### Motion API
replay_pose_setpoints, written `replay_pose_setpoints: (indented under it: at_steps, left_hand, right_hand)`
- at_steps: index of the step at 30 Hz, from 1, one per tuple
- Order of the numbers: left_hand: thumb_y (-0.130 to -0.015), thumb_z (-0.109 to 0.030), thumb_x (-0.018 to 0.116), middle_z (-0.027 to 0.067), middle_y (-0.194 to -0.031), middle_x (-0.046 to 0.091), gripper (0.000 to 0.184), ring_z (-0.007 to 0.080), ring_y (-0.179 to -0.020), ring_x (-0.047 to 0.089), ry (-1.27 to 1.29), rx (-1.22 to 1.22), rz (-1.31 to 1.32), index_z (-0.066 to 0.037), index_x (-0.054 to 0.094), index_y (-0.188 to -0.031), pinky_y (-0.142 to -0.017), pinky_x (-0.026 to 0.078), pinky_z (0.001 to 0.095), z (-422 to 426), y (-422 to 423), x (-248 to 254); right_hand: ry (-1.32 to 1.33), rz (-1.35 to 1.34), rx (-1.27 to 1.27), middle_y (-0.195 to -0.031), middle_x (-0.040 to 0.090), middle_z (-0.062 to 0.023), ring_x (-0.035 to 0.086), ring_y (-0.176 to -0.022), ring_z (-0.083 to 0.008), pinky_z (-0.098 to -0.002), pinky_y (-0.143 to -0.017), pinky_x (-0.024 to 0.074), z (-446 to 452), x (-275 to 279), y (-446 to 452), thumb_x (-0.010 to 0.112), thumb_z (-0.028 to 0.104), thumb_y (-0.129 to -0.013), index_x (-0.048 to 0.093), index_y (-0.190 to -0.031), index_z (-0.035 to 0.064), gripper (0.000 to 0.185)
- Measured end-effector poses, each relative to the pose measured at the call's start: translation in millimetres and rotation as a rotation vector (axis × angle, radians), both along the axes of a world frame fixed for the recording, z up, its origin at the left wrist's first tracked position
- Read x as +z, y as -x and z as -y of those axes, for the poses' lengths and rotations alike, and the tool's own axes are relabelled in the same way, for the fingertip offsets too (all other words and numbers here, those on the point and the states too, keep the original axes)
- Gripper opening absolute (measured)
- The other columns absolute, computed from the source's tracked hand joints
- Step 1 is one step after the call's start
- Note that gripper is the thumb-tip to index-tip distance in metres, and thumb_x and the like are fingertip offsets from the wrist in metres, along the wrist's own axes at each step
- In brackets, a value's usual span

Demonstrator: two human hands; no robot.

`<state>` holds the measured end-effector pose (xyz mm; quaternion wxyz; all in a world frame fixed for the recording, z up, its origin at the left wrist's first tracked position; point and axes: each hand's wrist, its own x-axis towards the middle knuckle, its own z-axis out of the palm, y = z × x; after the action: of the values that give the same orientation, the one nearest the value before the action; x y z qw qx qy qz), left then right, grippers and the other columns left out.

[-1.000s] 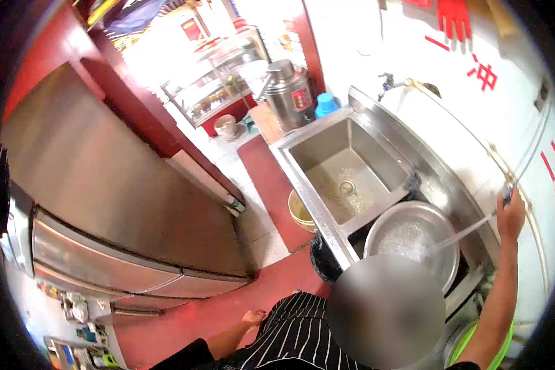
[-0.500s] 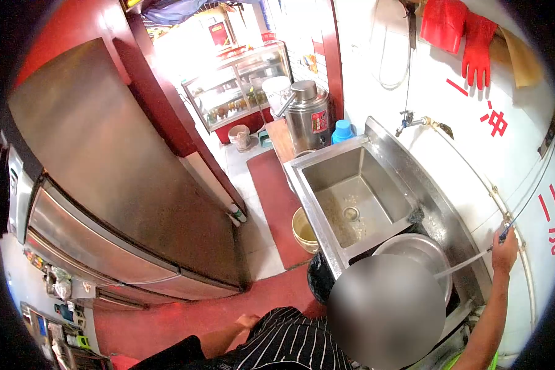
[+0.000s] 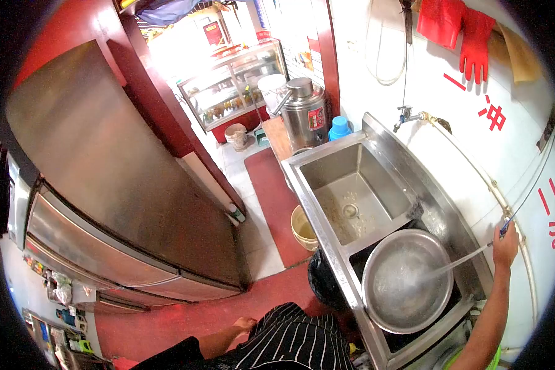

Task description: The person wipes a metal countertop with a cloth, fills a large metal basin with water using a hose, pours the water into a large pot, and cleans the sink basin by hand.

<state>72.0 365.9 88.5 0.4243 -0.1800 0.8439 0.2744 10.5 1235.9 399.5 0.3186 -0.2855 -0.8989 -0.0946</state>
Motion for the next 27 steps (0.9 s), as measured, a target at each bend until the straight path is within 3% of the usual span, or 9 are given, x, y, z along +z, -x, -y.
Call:
replay_pose_setpoints:
  at_steps: [7,10,12,15,16,19,22,24,27]
  left_hand:
    - [-0.093,-0.039,0.048,0.0182,-0.125,0.066,0.046,0.0328,-0.118,0.062,-0.016,-0.054,0.005,-0.012,0.068,-0.125,-0.101,0.048,0.0405,1,1,-6]
    - [-0.093,-0.04,0.052,0.0173,-0.126,0.066,0.046,0.0332,-0.118,0.062,-0.104,-0.269,-0.132,-0.012,0.067,-0.126,-0.101,0.048,0.0408,2,1,-3]
    - [-0.093,-0.04,0.053,0.0174,-0.127,0.065,0.046,0.034,-0.119,0.062,-0.019,-0.095,-0.007,-0.012,0.066,-0.127,-0.102,0.047,0.0408,-3,3,-5]
    - [-0.094,-0.039,0.052,0.018,-0.127,0.065,0.045,0.0342,-0.12,0.061,0.019,-0.137,-0.048,-0.01,0.067,-0.125,-0.103,0.046,0.0404,-9,1,7]
    - [-0.094,-0.039,0.052,0.018,-0.127,0.065,0.045,0.0342,-0.12,0.061,0.016,-0.159,-0.03,-0.01,0.067,-0.125,-0.103,0.046,0.0404,-5,-2,-1]
    - [-0.094,-0.039,0.052,0.0187,-0.126,0.065,0.045,0.035,-0.117,0.061,-0.097,-0.046,0.022,-0.009,0.066,-0.125,-0.101,0.046,0.0424,13,-4,-40]
    - [-0.095,-0.037,0.055,0.0158,-0.118,0.069,0.044,0.033,-0.106,0.065,-0.073,0.176,0.035,-0.008,0.064,-0.127,-0.093,0.05,0.0418,20,-11,-52]
    - [-0.095,-0.035,0.056,0.0139,-0.115,0.07,0.043,0.031,-0.102,0.066,-0.116,0.21,0.113,-0.008,0.064,-0.127,-0.09,0.051,0.0407,5,-10,-30]
    - [-0.095,-0.027,0.058,0.0109,-0.107,0.071,0.037,0.0252,-0.092,0.067,-0.025,-0.033,-0.155,-0.006,0.066,-0.124,-0.08,0.054,0.0373,-24,-9,31]
  right_hand:
    - [-0.008,0.007,-0.022,-0.104,0.064,-0.0189,0.061,-0.096,-0.037,-0.0483,-0.083,0.0476,-14,-9,0,0.06,0.034,-0.096,0.049,-0.136,0.005,0.051]
    - [0.013,0.006,-0.01,-0.1,0.064,-0.0182,0.061,-0.095,-0.0363,-0.0485,-0.082,0.0475,-11,-6,0,0.061,0.034,-0.095,0.05,-0.135,0.0057,0.05]
    - [0.024,0.013,-0.015,-0.102,0.064,-0.0188,0.062,-0.095,-0.0364,-0.0483,-0.083,0.0483,-8,-5,0,0.062,0.033,-0.095,0.05,-0.135,0.003,0.051]
    - [0.092,0.021,0.009,-0.104,0.065,-0.0201,0.062,-0.097,-0.0368,-0.0482,-0.084,0.0491,12,9,4,0.062,0.033,-0.094,0.052,-0.133,0.0003,0.052]
    - [0.15,0.026,0.034,-0.104,0.065,-0.0208,0.062,-0.097,-0.0372,-0.0482,-0.084,0.049,17,15,2,0.062,0.034,-0.094,0.054,-0.131,0.0003,0.051]
    - [-0.043,-0.021,0.062,-0.102,0.066,-0.018,0.063,-0.093,-0.0373,-0.0483,-0.082,0.0499,-6,-4,1,0.063,0.036,-0.092,0.057,-0.125,0.0032,0.047]
    - [0.048,0.025,-0.013,-0.096,0.065,-0.0185,0.064,-0.091,-0.037,-0.0489,-0.08,0.0503,24,18,3,0.065,0.038,-0.089,0.058,-0.112,0.0036,0.042]
    - [0.073,0.063,-0.036,-0.093,0.066,-0.0181,0.064,-0.089,-0.0365,-0.0489,-0.079,0.0504,40,29,4,0.065,0.041,-0.089,0.058,-0.109,0.0048,0.042]
    - [0.073,0.109,-0.079,-0.091,0.066,-0.0156,0.064,-0.088,-0.0336,-0.0475,-0.078,0.0505,51,37,5,0.064,0.041,-0.09,0.059,-0.108,0.0058,0.04]
